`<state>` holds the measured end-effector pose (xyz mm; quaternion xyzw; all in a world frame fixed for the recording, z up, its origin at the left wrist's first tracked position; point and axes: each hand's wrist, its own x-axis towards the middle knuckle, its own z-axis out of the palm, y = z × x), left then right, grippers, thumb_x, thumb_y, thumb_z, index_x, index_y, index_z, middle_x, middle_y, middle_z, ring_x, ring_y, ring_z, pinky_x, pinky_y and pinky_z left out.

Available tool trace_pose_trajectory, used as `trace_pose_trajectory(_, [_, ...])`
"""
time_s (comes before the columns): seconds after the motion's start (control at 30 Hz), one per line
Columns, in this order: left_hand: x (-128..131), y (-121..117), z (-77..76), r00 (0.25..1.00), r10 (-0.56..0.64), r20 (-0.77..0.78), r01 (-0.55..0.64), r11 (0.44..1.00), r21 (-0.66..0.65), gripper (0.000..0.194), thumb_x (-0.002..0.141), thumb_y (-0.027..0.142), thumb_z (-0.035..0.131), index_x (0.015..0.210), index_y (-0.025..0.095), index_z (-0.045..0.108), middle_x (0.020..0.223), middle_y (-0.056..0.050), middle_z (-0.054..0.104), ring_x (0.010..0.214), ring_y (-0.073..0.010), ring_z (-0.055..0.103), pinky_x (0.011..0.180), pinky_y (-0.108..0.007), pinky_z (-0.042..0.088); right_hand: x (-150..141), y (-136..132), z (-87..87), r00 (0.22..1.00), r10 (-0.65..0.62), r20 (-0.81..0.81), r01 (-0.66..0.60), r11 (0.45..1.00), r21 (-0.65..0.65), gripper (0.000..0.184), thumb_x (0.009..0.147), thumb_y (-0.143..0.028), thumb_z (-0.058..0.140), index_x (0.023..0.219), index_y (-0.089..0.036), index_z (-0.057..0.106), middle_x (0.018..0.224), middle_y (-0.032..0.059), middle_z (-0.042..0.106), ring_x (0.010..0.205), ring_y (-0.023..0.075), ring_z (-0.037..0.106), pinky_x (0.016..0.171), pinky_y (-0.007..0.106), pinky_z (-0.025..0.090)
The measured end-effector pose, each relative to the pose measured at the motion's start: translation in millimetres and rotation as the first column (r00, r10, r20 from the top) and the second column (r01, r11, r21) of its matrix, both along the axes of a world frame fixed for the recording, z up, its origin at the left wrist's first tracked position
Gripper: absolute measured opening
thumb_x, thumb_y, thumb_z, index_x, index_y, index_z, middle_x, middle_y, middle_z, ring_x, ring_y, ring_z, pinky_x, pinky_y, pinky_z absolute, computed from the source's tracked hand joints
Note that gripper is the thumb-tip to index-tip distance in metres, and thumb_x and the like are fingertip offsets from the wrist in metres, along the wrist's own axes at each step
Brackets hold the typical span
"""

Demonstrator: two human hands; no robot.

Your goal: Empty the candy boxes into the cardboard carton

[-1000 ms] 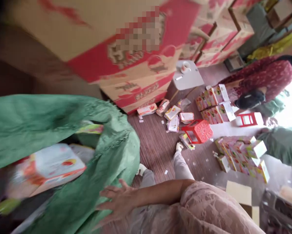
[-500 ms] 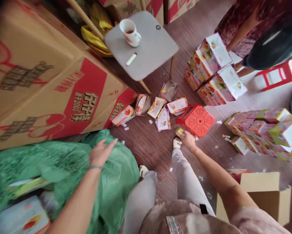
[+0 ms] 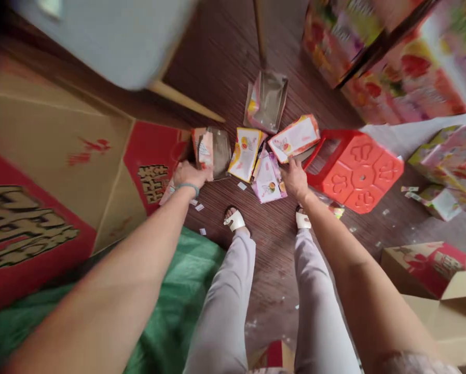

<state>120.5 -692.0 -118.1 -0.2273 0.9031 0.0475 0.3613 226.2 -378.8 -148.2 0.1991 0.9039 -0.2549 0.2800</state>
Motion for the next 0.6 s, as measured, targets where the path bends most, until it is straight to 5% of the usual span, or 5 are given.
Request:
trace_pose_trajectory(0.1, [-17, -2, -49.4, 0.999, -0.038, 0.028, 0.038, 0.999, -0.015, 0.090, 0.089, 0.053, 0.082, 0.152, -0.001, 0.049, 0.152, -0.033, 0.057, 0.147, -0.0445, 0.051, 0.122, -0.054, 0.041, -15, -10, -82.1, 1.000, -0.023, 0.006, 0.024, 1.000, -0.015, 0.070, 0.103, -0.039, 0.064, 0.162, -0.012, 0.041, 0.165, 0.0252, 0.043, 0.139, 0.0382, 0.058, 0.114, 0.057, 0.050])
trace_pose_trajectory(0.17, [-23, -1, -77.2, 0.997, -0.054, 0.064, 0.054, 0.998, -0.008, 0.092, 0.090, 0.047, 0.083, 0.156, -0.002, 0.043, 0.153, -0.033, 0.056, 0.147, -0.0430, 0.052, 0.122, -0.052, 0.041, -17, -8, -131.4, 0.996, -0.079, 0.028, 0.080, 0.997, -0.019, 0.068, 0.102, -0.046, 0.067, 0.158, -0.013, 0.046, 0.158, 0.0255, 0.051, 0.138, 0.0404, 0.058, 0.114, 0.061, 0.048])
trace_pose_trajectory(0.3, [-20, -11, -120.7, 0.999, -0.026, 0.028, 0.027, 0.997, -0.065, 0.117, 0.084, 0.028, 0.090, 0.170, -0.001, 0.015, 0.162, -0.035, 0.044, 0.151, -0.0390, 0.049, 0.122, -0.050, 0.037, -8, 8, -171.8, 0.986, -0.165, 0.013, 0.165, 0.986, -0.005, 0.044, 0.104, -0.055, 0.064, 0.123, -0.016, 0.068, 0.117, 0.0174, 0.071, 0.123, 0.0389, 0.063, 0.107, 0.055, 0.050])
trace_pose_trajectory(0.43, [-15, -25, -133.5, 0.993, 0.111, -0.047, -0.107, 0.992, 0.068, 0.122, 0.088, 0.048, 0.081, 0.173, 0.013, 0.001, 0.161, -0.029, 0.049, 0.151, -0.0382, 0.050, 0.115, -0.056, 0.034, 5, 14, -118.8, 0.971, -0.081, -0.225, 0.087, 0.996, 0.014, 0.037, 0.112, -0.049, 0.044, 0.102, -0.022, 0.067, 0.095, 0.0102, 0.066, 0.104, 0.0309, 0.062, 0.097, 0.047, 0.052])
trace_pose_trajectory(0.6, [-29, -13, -86.5, 0.968, 0.152, -0.200, -0.123, 0.981, 0.152, 0.127, 0.076, 0.057, 0.080, 0.174, 0.019, 0.009, 0.162, -0.026, 0.049, 0.152, -0.0451, 0.047, 0.119, -0.062, 0.031, 31, -28, -13.3, 0.914, 0.251, -0.320, -0.249, 0.967, 0.047, 0.025, 0.105, -0.021, 0.043, 0.086, -0.024, 0.059, 0.084, 0.0059, 0.058, 0.085, 0.0255, 0.052, 0.086, 0.040, 0.047])
